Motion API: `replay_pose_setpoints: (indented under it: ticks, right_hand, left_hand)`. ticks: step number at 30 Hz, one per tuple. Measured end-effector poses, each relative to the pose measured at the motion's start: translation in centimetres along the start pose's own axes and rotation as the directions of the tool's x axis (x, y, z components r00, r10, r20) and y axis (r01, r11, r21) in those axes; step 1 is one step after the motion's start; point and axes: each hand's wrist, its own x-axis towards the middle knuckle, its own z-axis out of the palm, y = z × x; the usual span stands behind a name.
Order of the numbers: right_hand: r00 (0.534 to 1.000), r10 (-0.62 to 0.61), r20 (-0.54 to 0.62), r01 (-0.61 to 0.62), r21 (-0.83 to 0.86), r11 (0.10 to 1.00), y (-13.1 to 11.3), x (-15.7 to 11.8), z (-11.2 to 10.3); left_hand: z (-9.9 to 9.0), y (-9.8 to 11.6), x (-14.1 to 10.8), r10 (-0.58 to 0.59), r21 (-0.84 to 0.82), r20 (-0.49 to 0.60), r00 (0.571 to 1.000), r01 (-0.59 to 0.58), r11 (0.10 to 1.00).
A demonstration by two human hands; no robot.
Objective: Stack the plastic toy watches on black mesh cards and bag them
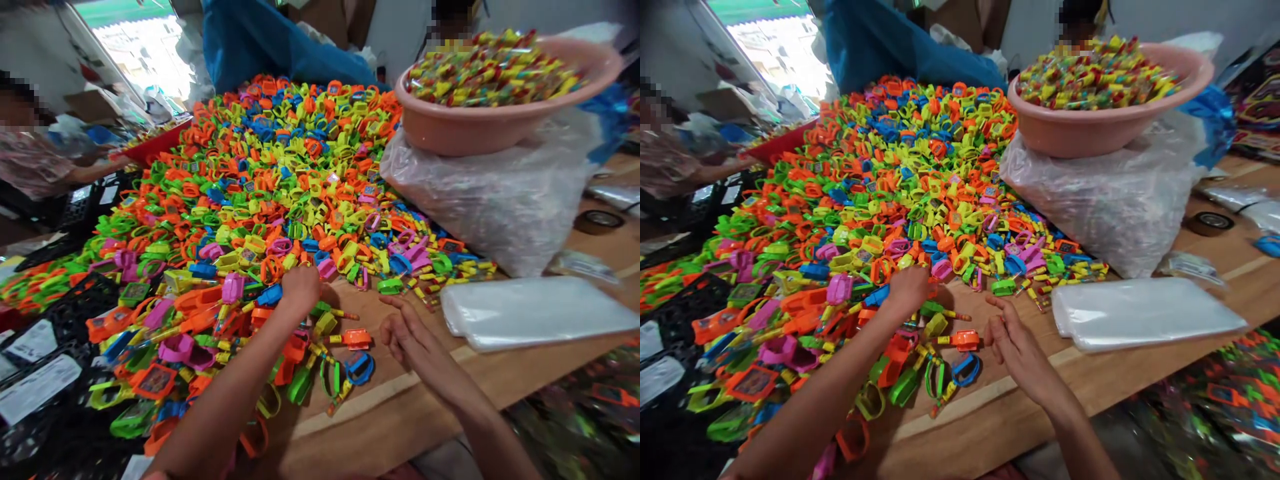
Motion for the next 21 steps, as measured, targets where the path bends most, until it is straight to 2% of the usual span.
replay_pose_setpoints:
  ticks: [3,6,9,12,14,17,21]
  right_hand:
    - [0.999,0.003,-0.043,-0.003,0.002,1.0,0.5,0.1,-0.3]
    - [0.999,0.01,-0.047,-0.011,-0.013,1.0,0.9,0.4,-0.4]
    - [1.0,0.003,-0.019,-0.004,-0.048,0.999,0.8,0.6,-0.4]
    - [0.999,-0.031,-0.023,0.03,-0.048,0.998,0.6,0.7,-0.3]
    - [0.997,-0.055,-0.052,0.053,-0.04,0.998,0.5,0.9,-0.2]
    - [0.987,-0.101,-0.122,0.099,-0.028,0.995,0.1,1.3,0.2]
    - [0.975,-0.144,-0.172,0.148,0.007,0.989,-0.6,2.0,1.3]
  left_hand:
    - [0.6,-0.2,0.3,-0.018,0.026,-0.017,1.0,0.019,0.999]
    - [0.7,-0.6,0.4,-0.032,-0.03,-0.024,0.999,0.031,0.999]
    - [0.5,-1.1,0.7,-0.045,-0.17,-0.013,0.999,0.043,0.984]
    - [0.0,-1.6,0.8,-0.052,-0.398,0.014,0.999,0.053,0.916]
    - [-0.3,-1.6,0.7,-0.041,-0.577,0.059,0.997,0.068,0.814]
    - [-0.2,-0.9,-0.1,0.027,-0.796,0.146,0.989,0.101,0.597]
    - [0.9,1.0,-2.0,0.132,-0.939,0.218,0.967,0.171,0.299]
